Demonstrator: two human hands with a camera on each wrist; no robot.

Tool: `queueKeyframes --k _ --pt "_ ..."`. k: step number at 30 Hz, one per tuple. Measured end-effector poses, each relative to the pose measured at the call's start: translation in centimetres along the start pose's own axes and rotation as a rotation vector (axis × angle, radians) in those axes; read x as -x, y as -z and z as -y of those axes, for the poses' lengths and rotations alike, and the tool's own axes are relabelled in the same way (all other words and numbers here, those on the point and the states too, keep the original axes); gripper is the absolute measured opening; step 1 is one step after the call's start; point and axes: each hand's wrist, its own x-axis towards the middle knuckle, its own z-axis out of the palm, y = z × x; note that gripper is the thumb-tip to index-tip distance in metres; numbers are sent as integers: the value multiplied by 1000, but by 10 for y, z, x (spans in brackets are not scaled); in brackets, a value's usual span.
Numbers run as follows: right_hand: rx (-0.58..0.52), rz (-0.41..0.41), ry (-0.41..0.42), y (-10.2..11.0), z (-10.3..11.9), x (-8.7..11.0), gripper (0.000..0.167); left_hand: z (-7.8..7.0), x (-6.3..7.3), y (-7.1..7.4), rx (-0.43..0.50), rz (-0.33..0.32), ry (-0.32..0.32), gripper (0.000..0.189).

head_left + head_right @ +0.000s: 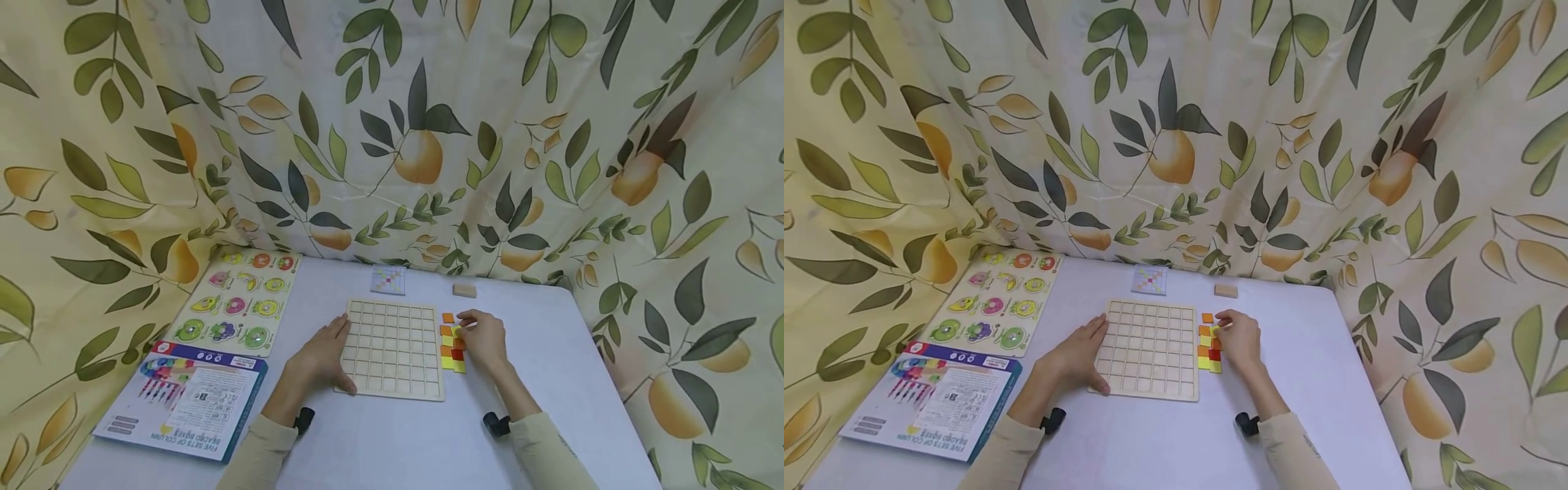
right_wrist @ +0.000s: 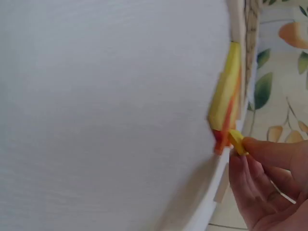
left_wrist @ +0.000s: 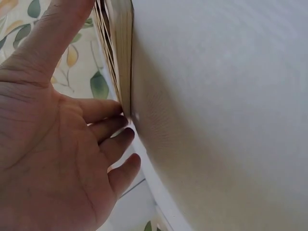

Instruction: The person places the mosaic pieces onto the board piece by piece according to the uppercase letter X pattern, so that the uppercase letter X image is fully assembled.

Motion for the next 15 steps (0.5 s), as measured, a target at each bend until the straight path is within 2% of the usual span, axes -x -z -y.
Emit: queueKeyframes --k 3,6,11,15 --pt "-32 -20 -19 6 5 -1 25 0 -1 1 2 -7 -4 147" --pt "-117 -14 -40 7 9 -3 26 0 -1 0 -10 -11 -4 148" --pt "-329 65 -89 -5 16 -6 27 1 -2 -1 -49 -12 1 150" --pt "-357 98 -75 -19 24 -7 26 1 -3 -2 -72 -14 -5 150"
